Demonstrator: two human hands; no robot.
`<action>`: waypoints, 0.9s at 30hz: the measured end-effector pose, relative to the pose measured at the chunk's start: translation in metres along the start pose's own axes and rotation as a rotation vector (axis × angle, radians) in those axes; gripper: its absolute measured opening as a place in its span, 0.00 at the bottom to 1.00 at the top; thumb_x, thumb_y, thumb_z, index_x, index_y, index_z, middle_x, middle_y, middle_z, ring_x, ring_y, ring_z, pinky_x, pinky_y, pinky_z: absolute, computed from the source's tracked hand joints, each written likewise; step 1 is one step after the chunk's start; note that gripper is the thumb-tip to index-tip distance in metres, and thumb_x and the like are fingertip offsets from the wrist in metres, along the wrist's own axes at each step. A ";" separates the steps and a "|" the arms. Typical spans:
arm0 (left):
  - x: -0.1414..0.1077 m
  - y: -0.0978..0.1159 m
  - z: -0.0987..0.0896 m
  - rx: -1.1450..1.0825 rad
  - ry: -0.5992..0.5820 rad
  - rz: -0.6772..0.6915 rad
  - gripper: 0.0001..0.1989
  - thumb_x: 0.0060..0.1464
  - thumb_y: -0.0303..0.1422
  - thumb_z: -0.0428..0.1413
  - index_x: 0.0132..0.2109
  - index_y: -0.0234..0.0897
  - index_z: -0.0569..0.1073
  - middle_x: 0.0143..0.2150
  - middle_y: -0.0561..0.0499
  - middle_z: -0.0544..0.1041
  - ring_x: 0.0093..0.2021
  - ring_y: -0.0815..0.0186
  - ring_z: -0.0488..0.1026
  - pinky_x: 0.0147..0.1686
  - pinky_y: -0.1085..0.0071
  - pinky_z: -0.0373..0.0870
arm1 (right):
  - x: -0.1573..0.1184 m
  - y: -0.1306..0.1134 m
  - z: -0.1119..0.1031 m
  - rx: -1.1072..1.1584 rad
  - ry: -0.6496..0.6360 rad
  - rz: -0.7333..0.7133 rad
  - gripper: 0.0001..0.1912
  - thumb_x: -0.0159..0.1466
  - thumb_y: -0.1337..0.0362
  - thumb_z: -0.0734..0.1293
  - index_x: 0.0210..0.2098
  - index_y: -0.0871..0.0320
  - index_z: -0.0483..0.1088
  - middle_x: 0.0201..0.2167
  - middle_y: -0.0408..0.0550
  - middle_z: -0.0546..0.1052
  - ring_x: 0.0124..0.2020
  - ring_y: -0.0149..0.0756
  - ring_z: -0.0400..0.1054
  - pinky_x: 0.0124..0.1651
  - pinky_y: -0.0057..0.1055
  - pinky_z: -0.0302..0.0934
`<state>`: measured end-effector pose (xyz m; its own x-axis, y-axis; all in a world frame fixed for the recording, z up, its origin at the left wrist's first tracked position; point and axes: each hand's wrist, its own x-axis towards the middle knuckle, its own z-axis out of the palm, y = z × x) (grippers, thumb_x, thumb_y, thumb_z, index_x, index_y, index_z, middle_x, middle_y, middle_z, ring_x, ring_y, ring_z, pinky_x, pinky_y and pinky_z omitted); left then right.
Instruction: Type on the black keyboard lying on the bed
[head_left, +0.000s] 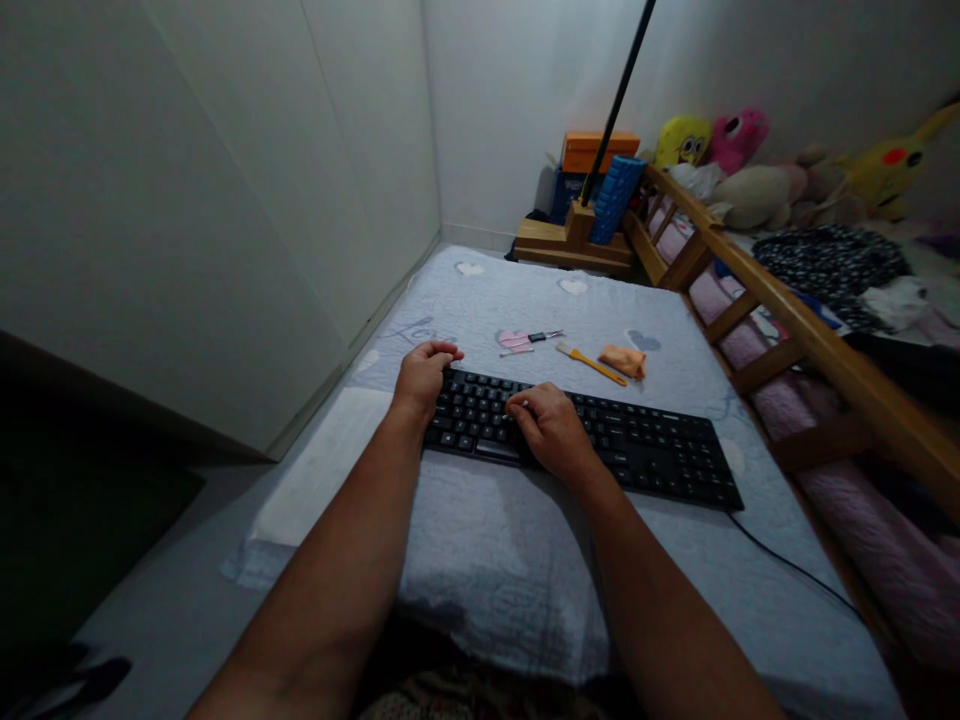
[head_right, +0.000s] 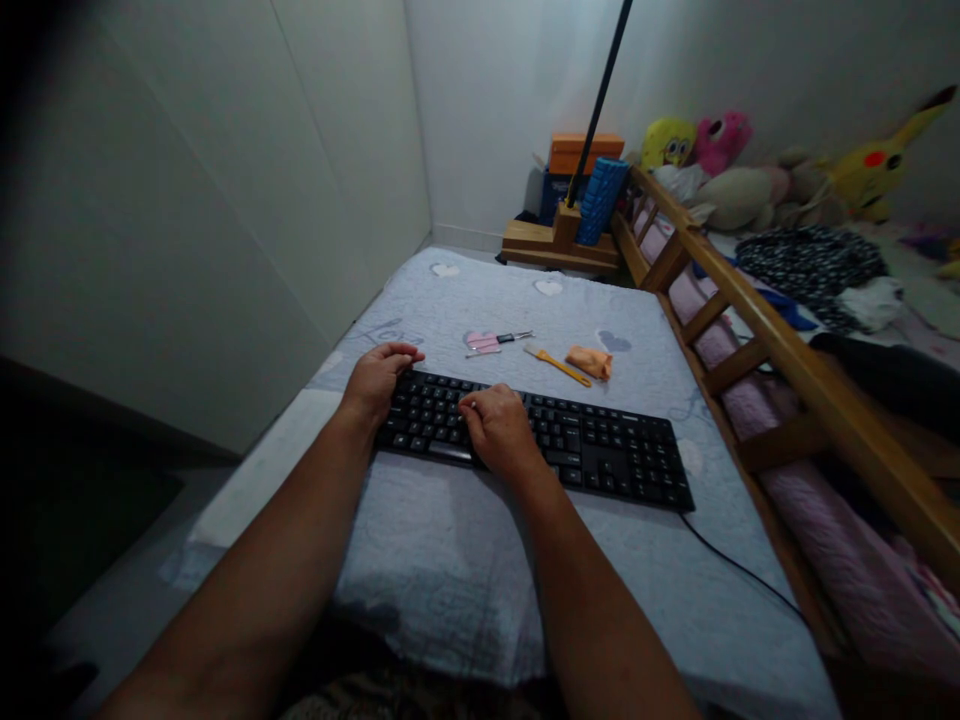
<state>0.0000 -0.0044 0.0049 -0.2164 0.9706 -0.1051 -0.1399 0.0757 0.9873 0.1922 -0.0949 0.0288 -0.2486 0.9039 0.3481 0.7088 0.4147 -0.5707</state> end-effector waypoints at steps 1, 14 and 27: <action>0.000 0.000 0.000 0.000 0.002 -0.001 0.05 0.41 0.27 0.57 0.31 0.37 0.74 0.31 0.49 0.79 0.35 0.64 0.73 0.43 0.67 0.67 | 0.000 0.001 0.001 -0.004 0.006 0.001 0.08 0.66 0.71 0.65 0.35 0.58 0.76 0.34 0.51 0.79 0.40 0.42 0.70 0.47 0.38 0.62; -0.001 0.002 0.001 0.009 0.011 0.003 0.06 0.41 0.26 0.56 0.31 0.36 0.74 0.32 0.49 0.79 0.35 0.64 0.72 0.41 0.68 0.66 | 0.001 -0.002 0.005 -0.006 0.036 -0.022 0.07 0.66 0.71 0.66 0.36 0.57 0.78 0.34 0.51 0.80 0.40 0.43 0.70 0.47 0.39 0.63; 0.000 0.002 0.002 -0.001 0.018 0.006 0.06 0.42 0.26 0.56 0.31 0.37 0.75 0.31 0.50 0.79 0.35 0.64 0.73 0.44 0.67 0.66 | 0.003 -0.007 0.010 0.006 0.008 -0.014 0.08 0.66 0.70 0.66 0.37 0.57 0.78 0.35 0.51 0.80 0.42 0.43 0.70 0.49 0.40 0.63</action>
<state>0.0015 -0.0039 0.0067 -0.2345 0.9668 -0.1017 -0.1397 0.0700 0.9877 0.1804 -0.0944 0.0265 -0.2535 0.8971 0.3620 0.7015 0.4281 -0.5697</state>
